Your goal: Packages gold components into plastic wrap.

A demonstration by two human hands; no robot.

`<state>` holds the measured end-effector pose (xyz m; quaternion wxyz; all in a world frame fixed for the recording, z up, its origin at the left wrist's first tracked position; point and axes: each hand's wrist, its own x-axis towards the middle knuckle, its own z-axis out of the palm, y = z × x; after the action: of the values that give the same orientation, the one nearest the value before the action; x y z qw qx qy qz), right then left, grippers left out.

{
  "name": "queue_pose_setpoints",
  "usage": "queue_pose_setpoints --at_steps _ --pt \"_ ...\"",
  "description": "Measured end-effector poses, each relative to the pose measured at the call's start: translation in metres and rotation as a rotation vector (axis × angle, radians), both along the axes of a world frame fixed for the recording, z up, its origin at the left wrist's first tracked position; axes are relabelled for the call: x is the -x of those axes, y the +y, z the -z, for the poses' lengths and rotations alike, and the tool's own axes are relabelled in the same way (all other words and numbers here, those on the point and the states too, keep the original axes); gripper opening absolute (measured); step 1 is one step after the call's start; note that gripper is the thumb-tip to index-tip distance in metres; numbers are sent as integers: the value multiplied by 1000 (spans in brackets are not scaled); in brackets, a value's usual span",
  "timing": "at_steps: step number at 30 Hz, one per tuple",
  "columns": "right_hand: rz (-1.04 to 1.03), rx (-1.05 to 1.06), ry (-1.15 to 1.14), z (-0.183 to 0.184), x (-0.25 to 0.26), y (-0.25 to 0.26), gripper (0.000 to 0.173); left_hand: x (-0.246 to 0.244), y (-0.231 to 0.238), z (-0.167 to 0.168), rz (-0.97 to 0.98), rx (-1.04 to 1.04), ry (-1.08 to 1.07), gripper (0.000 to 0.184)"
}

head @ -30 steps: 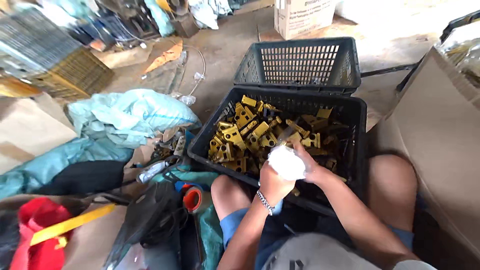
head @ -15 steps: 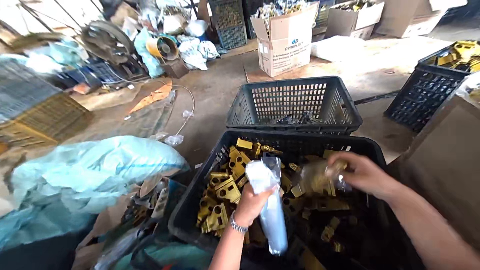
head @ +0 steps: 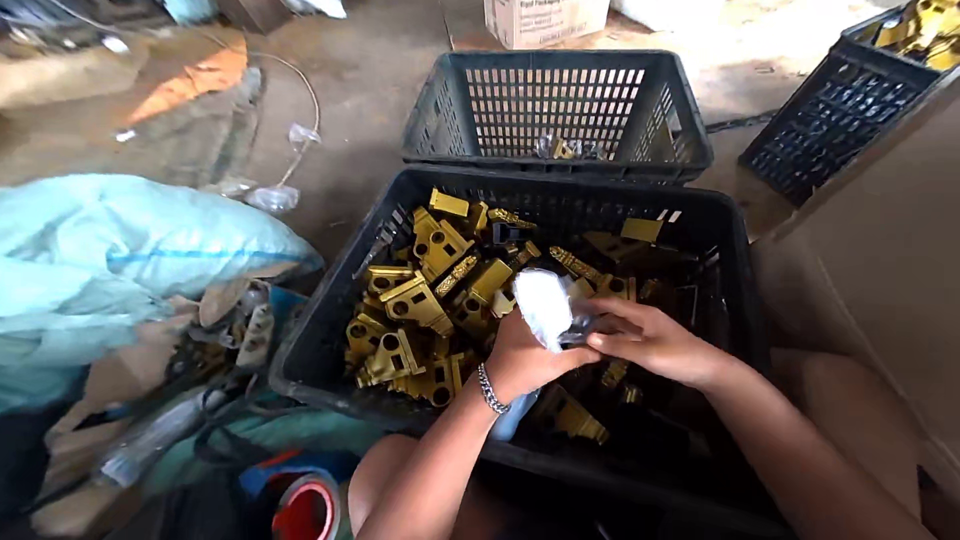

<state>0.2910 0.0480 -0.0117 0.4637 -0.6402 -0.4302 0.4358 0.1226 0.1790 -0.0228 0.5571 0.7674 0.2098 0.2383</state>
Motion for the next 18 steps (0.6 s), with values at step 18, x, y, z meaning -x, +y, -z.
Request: queue_pose_setpoints --at_steps 18 --pt "-45 -292 -76 14 25 8 14 4 -1 -6 5 294 -61 39"
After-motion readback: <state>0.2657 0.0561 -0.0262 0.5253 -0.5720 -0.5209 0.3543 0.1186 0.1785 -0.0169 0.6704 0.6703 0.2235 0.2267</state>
